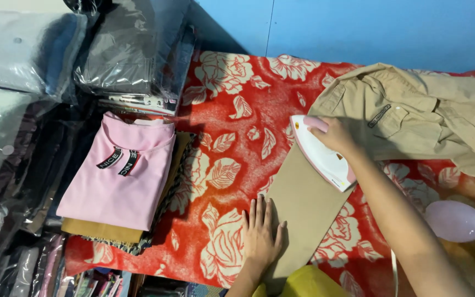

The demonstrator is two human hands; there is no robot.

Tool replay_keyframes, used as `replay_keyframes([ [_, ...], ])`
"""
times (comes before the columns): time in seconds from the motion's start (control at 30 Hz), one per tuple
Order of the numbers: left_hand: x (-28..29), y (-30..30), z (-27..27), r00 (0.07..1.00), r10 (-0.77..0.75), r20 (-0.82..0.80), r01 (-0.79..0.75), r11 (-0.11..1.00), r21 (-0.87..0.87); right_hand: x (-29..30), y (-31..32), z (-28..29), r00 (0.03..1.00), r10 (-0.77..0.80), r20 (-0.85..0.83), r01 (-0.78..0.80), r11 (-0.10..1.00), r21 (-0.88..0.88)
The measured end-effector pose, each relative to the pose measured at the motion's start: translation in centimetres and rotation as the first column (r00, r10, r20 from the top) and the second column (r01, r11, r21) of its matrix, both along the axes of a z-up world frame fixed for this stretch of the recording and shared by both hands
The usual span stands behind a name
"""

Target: The person irons a pair of beige shorts on a floral-patterned surface. They use a white iron to smooth the fabric, occasionally lifting and repositioning the shorts to access different areas. A spray bottle is used to mist the garment before ironing.

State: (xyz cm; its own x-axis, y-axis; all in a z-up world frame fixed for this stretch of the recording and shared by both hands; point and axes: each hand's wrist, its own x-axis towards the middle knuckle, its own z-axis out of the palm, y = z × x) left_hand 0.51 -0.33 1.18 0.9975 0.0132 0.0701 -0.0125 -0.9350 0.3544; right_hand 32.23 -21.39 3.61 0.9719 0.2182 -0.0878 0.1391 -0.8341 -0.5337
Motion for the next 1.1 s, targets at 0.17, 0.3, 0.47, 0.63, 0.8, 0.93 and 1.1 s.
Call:
replay_keyframes([
  [0.17, -0.1, 0.0, 0.0, 1.0, -0.001, 0.012, 0.001, 1.0, -0.018, -3.4, 2.5, 5.3, 0.971, 0.014, -0.24, -0.011, 1.0, 0.016],
  [0.3, -0.1, -0.2, -0.3, 0.999, 0.037, 0.025, -0.037, 0.999, -0.001, -9.4, 3.1, 5.3, 0.88, 0.217, -0.423, -0.237, 0.972, 0.005],
  [0.47, -0.1, -0.1, -1.1, 0.999, 0.039, 0.015, -0.039, 0.999, 0.005, -11.6, 1.3, 3.1, 0.924, 0.279, -0.263, -0.301, 0.952, -0.049],
  [0.63, -0.3, 0.1, -1.0, 0.999, 0.042, 0.03, -0.039, 0.994, -0.106, -9.0, 0.1, 4.6, 0.973, -0.101, -0.206, 0.067, 0.984, -0.166],
  [0.8, -0.1, 0.4, -2.0, 0.993, 0.103, 0.054, -0.083, 0.955, -0.283, -14.7, -1.3, 3.7, 0.942, 0.176, -0.285, -0.199, 0.979, -0.051],
  [0.93, 0.4, 0.3, -2.5, 0.983, 0.129, 0.128, -0.083, 0.946, -0.312, -16.0, -5.4, 4.4, 0.962, -0.078, -0.26, 0.02, 0.975, -0.219],
  [1.1, 3.0, -0.3, -2.8, 0.992, 0.112, 0.058, -0.088, 0.945, -0.314, -18.9, -13.9, 3.3, 0.903, -0.379, -0.201, 0.331, 0.914, -0.235],
])
